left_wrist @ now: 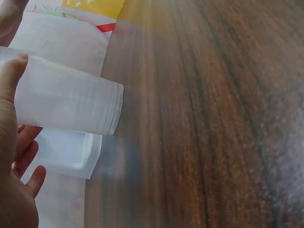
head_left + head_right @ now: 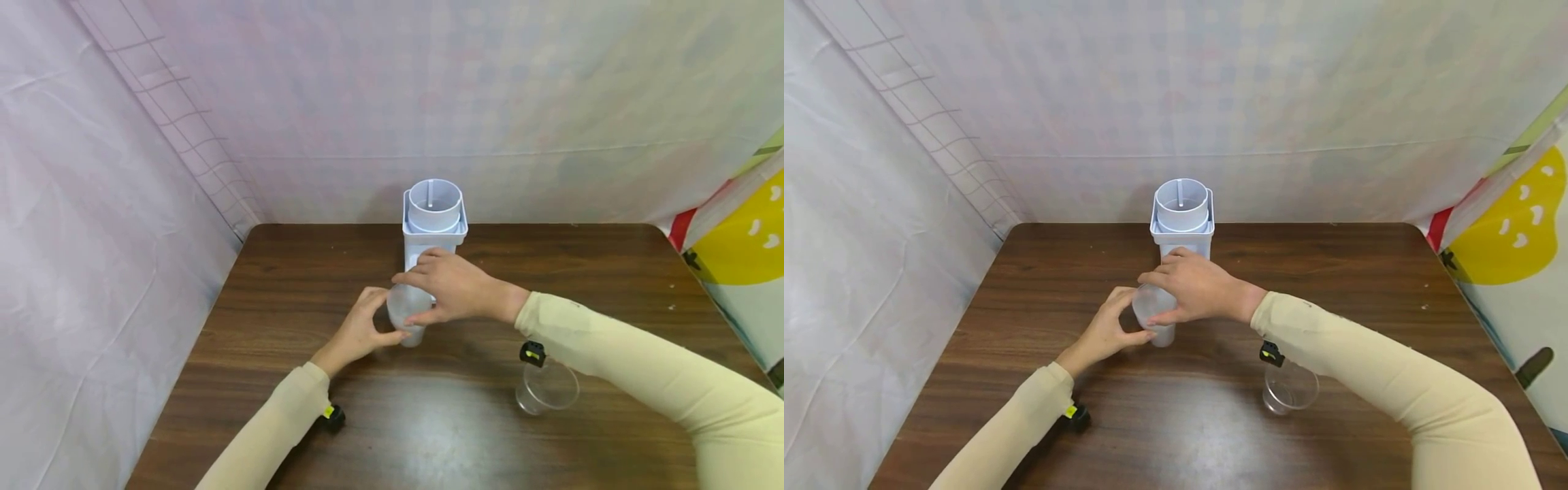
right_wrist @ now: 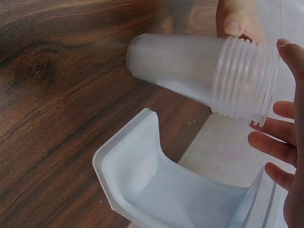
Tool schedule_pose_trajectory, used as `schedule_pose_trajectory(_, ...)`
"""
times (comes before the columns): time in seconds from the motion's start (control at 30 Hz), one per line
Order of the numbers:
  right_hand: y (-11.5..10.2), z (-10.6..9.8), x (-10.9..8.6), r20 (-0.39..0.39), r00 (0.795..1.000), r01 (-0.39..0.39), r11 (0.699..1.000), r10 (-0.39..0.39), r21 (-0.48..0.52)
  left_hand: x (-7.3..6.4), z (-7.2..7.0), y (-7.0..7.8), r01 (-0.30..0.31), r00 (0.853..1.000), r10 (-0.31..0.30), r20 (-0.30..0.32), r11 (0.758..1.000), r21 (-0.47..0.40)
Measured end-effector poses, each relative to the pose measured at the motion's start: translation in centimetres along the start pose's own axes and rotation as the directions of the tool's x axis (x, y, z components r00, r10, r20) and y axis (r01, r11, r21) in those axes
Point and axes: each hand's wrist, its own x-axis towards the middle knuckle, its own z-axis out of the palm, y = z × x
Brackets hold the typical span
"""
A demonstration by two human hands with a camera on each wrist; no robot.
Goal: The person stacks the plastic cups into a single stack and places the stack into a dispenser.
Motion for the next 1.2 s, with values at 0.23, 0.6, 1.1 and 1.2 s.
schedule_pose_trajectory(0.23,0.1,0.0,-0.1,0.020,1.000,-0.011,1.000,0.010,0.009,0.5,-0.2,0.6,0.003,1.000,-0.003,-0.005,1.000,-0.009)
schedule_pose_trajectory(0.6,0.5,-2.8,-2.6,0.033,0.998,-0.051,0.998,0.050,0.038,1.0,-0.3,0.7,-0.018,0.999,0.018,-0.034,1.000,0.000)
schedule_pose_trajectory(1.1,-0.7,-4.9,-10.4,0.125,0.989,-0.084,0.996,0.080,0.030,1.2,-0.2,0.6,0.019,0.999,-0.019,-0.033,1.000,0.000)
schedule_pose_trajectory(1.2,-0.9,-5.2,-11.7,0.126,0.989,-0.078,0.996,0.072,0.037,1.1,-0.1,0.6,0.031,0.999,-0.031,-0.032,0.999,-0.005)
